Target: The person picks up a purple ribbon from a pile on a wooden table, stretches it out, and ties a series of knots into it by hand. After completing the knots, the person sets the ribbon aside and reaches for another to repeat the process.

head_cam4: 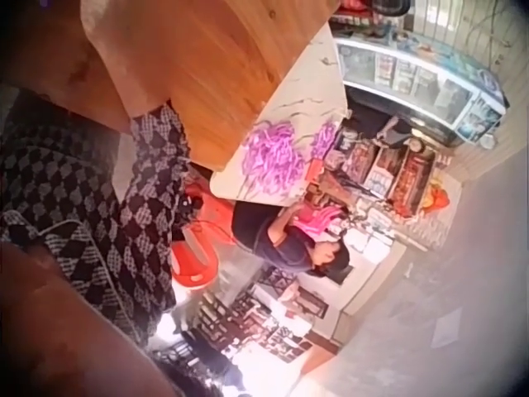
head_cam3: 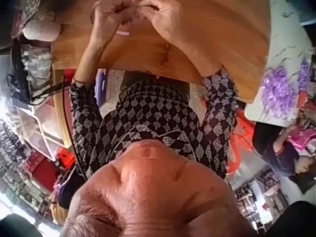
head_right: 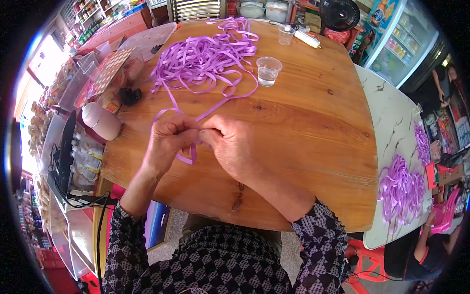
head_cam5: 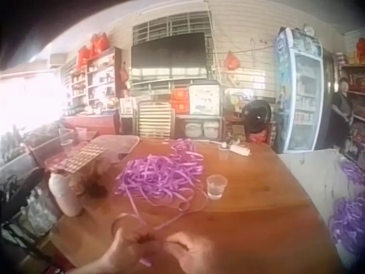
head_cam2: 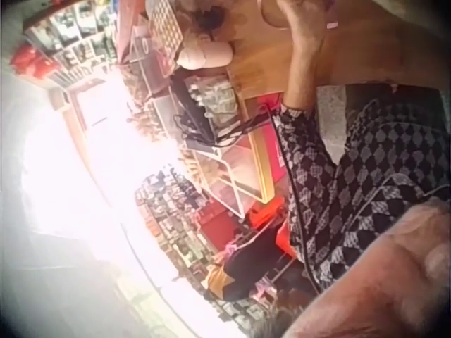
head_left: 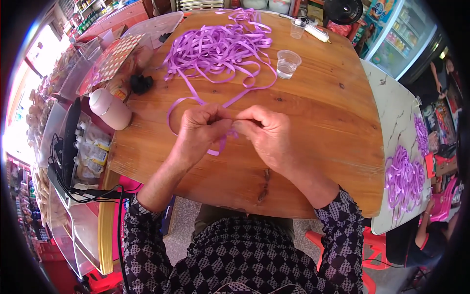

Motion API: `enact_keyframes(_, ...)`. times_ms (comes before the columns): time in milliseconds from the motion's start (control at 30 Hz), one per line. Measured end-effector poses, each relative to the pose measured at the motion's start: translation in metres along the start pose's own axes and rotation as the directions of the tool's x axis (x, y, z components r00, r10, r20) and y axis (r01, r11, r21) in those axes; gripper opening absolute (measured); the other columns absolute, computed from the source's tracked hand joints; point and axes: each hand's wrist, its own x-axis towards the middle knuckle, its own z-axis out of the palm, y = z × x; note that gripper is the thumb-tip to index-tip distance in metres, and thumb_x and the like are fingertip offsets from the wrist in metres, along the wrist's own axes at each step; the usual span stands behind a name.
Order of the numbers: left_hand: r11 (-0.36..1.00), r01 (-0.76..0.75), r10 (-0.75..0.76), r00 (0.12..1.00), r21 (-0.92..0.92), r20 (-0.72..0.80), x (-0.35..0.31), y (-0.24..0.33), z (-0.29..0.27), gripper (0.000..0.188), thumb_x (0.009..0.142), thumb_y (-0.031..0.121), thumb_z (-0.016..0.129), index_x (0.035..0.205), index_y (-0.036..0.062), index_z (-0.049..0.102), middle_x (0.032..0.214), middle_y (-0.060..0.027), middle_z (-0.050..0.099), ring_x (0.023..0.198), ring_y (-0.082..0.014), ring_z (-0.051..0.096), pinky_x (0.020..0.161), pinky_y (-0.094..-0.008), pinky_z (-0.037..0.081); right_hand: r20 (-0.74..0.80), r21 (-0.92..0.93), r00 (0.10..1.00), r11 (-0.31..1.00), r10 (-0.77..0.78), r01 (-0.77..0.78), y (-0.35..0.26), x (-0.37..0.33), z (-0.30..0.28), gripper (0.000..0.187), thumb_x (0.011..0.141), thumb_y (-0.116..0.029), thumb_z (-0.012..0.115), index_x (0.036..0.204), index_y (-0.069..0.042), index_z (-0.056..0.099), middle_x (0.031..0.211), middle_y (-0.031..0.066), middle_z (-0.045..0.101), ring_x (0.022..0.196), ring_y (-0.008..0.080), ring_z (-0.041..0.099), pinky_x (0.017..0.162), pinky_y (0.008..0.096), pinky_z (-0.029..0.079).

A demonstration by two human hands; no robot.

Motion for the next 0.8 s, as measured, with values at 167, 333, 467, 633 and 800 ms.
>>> enact_keyframes(167,0.960,-0.085,0.173,0.929,0.268,-0.326,0.007,-0.017,-0.056,0.006,0.077,0.002,0.058,0.071,0.0020,0.059,0.059,-0.0015,0.056,0.049,-0.0052,0.047,0.044,-0.0195,0.038,-0.116,-0.087,0.987,0.989,0.108,-0.119,-0.022,-0.026,-0.042,0.006,0.079,-0.002,0.058,0.083,0.000,0.061,0.071,0.0043,0.061,0.061,0.0064,0.053,0.052,0.0181,0.040)
enact_keyframes(333,0.060,0.347,0.424,0.840,0.936,-0.338,0.005,-0.061,-0.133,0.024,0.072,0.003,0.054,0.096,0.0071,0.058,0.082,-0.0071,0.062,0.067,-0.0233,0.059,0.060,-0.0346,0.046,-0.307,-0.258,0.923,0.913,0.231,-0.315,-0.061,-0.092,-0.098,0.007,0.076,0.000,0.059,0.082,0.002,0.060,0.068,0.0072,0.060,0.056,0.0083,0.053,0.048,0.0180,0.037)
enact_keyframes(467,0.069,0.064,0.506,0.858,0.996,-0.090,0.022,-0.059,-0.093,0.040,0.064,0.008,0.059,0.104,0.0087,0.055,0.109,-0.0084,0.054,0.096,-0.0283,0.051,0.082,-0.0414,0.039,-0.257,-0.316,0.959,0.927,0.122,-0.202,-0.081,-0.145,-0.123,0.008,0.072,-0.001,0.063,0.078,0.004,0.059,0.063,0.0085,0.058,0.051,0.0108,0.052,0.046,0.0190,0.037)
enact_keyframes(633,0.165,-0.255,0.548,0.827,0.953,0.127,0.050,-0.059,-0.045,0.031,0.063,0.011,0.063,0.093,0.0063,0.056,0.099,-0.0085,0.056,0.092,-0.0294,0.050,0.077,-0.0418,0.039,-0.160,-0.269,0.985,0.957,0.068,-0.110,-0.089,-0.188,-0.145,0.014,0.065,-0.002,0.071,0.073,0.005,0.061,0.059,0.0079,0.057,0.049,0.0127,0.051,0.045,0.0210,0.036)
enact_keyframes(800,0.223,-0.256,0.436,0.889,0.941,0.139,0.061,-0.068,-0.041,0.032,0.061,0.012,0.066,0.091,0.0066,0.058,0.093,-0.0090,0.058,0.095,-0.0298,0.050,0.078,-0.0430,0.039,-0.372,-0.259,0.925,0.948,0.078,-0.184,-0.085,-0.233,-0.170,0.016,0.068,-0.005,0.070,0.071,0.006,0.060,0.060,0.0089,0.057,0.049,0.0123,0.050,0.044,0.0210,0.037)
